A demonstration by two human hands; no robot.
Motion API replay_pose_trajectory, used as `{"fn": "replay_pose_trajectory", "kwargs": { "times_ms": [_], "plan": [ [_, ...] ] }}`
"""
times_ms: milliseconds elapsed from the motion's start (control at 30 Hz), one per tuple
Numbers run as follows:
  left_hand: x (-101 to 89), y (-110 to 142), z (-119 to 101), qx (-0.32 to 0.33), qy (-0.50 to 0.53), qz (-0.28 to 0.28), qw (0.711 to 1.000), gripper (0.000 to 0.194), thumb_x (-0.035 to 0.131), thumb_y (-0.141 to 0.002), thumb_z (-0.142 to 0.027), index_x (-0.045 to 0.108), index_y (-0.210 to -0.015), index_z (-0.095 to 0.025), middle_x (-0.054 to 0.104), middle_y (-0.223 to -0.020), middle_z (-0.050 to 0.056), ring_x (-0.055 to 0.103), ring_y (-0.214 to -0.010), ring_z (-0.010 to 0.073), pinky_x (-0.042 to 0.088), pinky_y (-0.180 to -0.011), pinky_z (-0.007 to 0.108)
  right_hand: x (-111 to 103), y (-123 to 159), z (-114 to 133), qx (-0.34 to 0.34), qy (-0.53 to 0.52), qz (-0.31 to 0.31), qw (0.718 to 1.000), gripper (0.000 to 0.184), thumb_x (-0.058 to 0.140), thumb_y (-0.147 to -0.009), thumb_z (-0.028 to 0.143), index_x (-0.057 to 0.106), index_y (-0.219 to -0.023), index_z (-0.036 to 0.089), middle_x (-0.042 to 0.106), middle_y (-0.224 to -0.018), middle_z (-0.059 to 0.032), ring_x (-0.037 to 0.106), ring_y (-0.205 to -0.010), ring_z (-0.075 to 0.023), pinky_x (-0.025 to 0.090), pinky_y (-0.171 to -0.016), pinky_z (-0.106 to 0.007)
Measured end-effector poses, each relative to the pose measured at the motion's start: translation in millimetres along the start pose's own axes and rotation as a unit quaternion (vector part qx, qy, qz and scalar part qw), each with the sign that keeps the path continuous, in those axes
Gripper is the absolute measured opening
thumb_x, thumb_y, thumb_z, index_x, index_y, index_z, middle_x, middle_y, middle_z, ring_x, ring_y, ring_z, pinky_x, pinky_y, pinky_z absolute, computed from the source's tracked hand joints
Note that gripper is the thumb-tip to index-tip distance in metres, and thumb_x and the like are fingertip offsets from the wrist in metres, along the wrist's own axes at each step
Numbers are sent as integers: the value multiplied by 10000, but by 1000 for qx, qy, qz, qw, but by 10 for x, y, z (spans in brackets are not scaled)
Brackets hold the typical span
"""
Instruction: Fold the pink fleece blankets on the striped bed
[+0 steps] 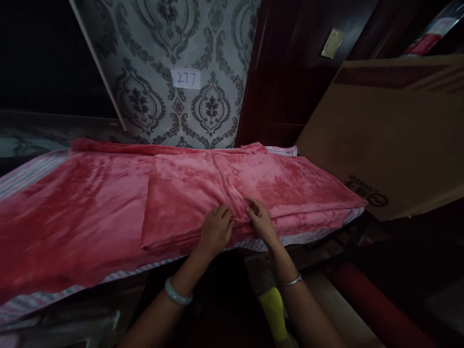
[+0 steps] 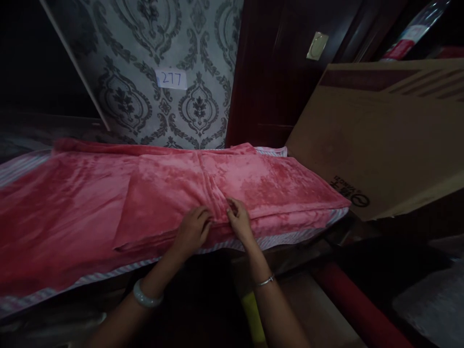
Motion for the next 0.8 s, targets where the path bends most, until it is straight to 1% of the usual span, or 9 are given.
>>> {"fn": "replay_pose_trajectory", "kwargs": {
  "times_ms": [67,133,167,233,333,467,567,667,800],
  "plan": [
    [-26,-89,6,-5,11,-38,999,182,496,-956,-148,672,-984,-185,690,-982,76,605,-925,224,494,-863,396,-16,16,66,-4,-9,2,1000,462,631,-841,423,664,-1240,191,697,-1228,-116,635,-1144,-254,478,-1041,-433],
    [-29,-180,-18,-8,15,-64,998,209,467,-982,-168,676,-993,-186,700,-947,67,594,-906,222,483,-853,395,-36,34,133,-5,-40,1,999,486,632,-859,407,632,-1300,203,671,-1294,-107,606,-1208,-248,447,-1078,-428],
    [-14,-210,-39,-6,13,-61,998,207,473,-983,-174,680,-996,-186,703,-949,66,589,-911,224,478,-847,396,-47,44,160,-3,-56,0,998,487,632,-864,396,625,-1312,206,661,-1316,-103,591,-1235,-246,432,-1096,-429],
    [48,-217,-85,7,-2,-24,1000,182,510,-964,-169,691,-972,-183,705,-952,70,582,-912,232,475,-821,398,-69,65,193,4,-67,7,998,454,636,-862,384,648,-1282,209,662,-1321,-99,581,-1256,-247,417,-1113,-435],
    [149,-109,-130,17,-27,21,999,177,551,-929,-154,697,-1028,-173,705,-1021,82,570,-915,247,475,-788,408,-105,90,210,-1,-43,37,998,398,627,-875,407,694,-1216,213,681,-1292,-98,586,-1254,-250,416,-1118,-449],
    [158,70,-160,28,-19,5,999,275,561,-916,-145,663,-1169,-181,682,-1162,90,557,-1005,255,477,-822,415,-140,103,216,-22,-22,89,996,451,596,-912,511,691,-1253,230,661,-1334,-97,560,-1295,-258,392,-1141,-469],
    [99,142,-180,46,-2,-4,999,286,546,-929,-159,647,-1196,-176,665,-1202,104,558,-1058,248,480,-875,417,-131,93,195,-18,7,111,994,514,615,-884,573,697,-1250,222,671,-1315,-113,584,-1263,-283,422,-1112,-486],
    [0,221,-159,52,6,-6,999,287,553,-927,-162,641,-1200,-172,654,-1229,116,572,-1095,240,480,-932,421,-100,87,154,-24,51,92,994,516,670,-822,554,724,-1199,206,703,-1244,-128,627,-1182,-298,467,-1058,-493],
    [-280,405,20,31,-21,-28,999,282,559,-925,-166,651,-1191,-167,675,-1220,118,598,-1120,252,488,-959,437,-70,96,107,-33,68,71,995,486,634,-818,500,728,-1189,201,714,-1214,-129,642,-1138,-292,482,-1029,-490]
  ]
}}
Point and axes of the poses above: each hand's wrist, its own y-axis away from the middle knuckle, its own x-axis out of the palm, z = x × y, the point moved 1 cm from there along -y, towards the middle knuckle
